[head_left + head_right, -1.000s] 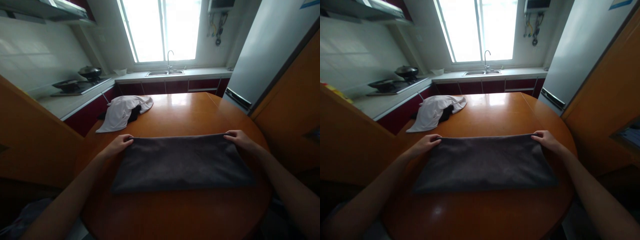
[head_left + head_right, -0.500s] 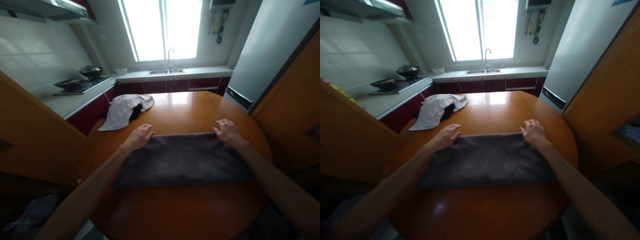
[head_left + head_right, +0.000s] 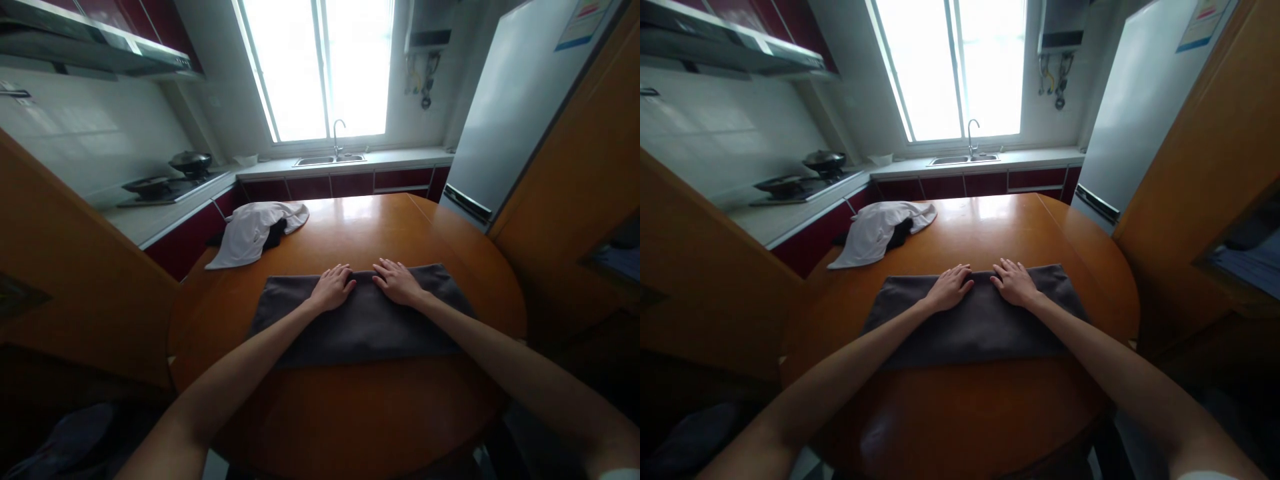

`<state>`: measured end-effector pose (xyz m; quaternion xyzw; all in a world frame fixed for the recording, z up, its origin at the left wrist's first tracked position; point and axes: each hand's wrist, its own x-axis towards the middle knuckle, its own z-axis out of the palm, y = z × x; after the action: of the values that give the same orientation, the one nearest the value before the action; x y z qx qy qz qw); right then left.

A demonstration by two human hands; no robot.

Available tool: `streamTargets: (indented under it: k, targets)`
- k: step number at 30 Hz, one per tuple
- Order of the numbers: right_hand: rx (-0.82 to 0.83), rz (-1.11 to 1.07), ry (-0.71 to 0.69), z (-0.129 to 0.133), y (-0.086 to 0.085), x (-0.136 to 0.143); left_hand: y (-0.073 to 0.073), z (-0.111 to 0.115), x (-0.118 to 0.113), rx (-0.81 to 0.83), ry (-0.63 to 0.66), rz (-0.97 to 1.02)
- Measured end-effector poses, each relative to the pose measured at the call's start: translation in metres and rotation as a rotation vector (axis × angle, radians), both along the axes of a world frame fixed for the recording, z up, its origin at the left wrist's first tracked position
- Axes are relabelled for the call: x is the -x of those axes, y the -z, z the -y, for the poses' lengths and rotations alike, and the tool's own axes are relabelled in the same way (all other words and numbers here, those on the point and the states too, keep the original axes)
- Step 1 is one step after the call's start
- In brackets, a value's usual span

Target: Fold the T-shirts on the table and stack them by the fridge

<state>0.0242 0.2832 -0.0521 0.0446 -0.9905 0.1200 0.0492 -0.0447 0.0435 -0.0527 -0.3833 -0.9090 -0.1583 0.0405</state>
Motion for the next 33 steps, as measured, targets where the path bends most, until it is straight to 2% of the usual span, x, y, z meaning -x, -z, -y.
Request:
streamTargets:
  k: [3, 7, 9, 11, 13, 16, 19, 21, 23, 25, 26, 28, 29, 31, 33]
  targets:
    - [0.008, -0.034, 0.042, -0.027, -0.004, 0.000, -0.008, -0.002, 0.013, -0.034, -0.017, 0.068]
    - [0.018, -0.077, 0.064, -0.080, -0.008, -0.009, -0.031, 0.014, 0.039, 0.103, -0.038, 0.104]
    - [0.023, -0.071, 0.099, -0.105, -0.007, -0.015, -0.042, 0.037, 0.051, 0.143, -0.005, 0.168]
    - [0.038, -0.075, 0.152, -0.124, -0.003, -0.022, -0.047, 0.070, 0.060, 0.112, 0.018, 0.244]
    - [0.062, -0.111, 0.209, -0.137, 0.005, -0.027, -0.044, 0.108, 0.064, 0.027, 0.011, 0.229]
    - [0.116, -0.186, 0.274, -0.145, 0.017, -0.031, -0.031, 0.157, 0.066, -0.107, -0.125, 0.109]
    - [0.162, -0.199, 0.294, -0.146, 0.016, -0.035, -0.026, 0.181, 0.067, -0.184, -0.212, 0.126]
    - [0.167, -0.170, 0.317, -0.143, 0.006, -0.039, -0.032, 0.181, 0.063, -0.197, -0.249, 0.143]
    - [0.146, -0.186, 0.353, -0.131, -0.010, -0.044, -0.041, 0.169, 0.051, -0.184, -0.266, 0.083]
    - [0.117, -0.270, 0.347, -0.107, -0.024, -0.052, -0.046, 0.151, 0.027, -0.141, -0.224, -0.018]
    - [0.106, -0.311, 0.301, -0.092, -0.028, -0.056, -0.046, 0.140, 0.011, -0.108, -0.171, -0.046]
    - [0.082, -0.324, 0.153, -0.058, -0.028, -0.067, -0.040, 0.122, -0.021, -0.024, -0.029, -0.055]
    - [0.068, -0.291, 0.079, -0.041, -0.024, -0.072, -0.036, 0.115, -0.035, 0.019, -0.002, -0.051]
    - [0.040, -0.190, -0.012, -0.015, -0.014, -0.079, -0.030, 0.103, -0.055, 0.081, -0.012, -0.025]
    - [0.024, -0.139, -0.018, 0.002, -0.008, -0.084, -0.030, 0.093, -0.067, 0.084, -0.051, -0.021]
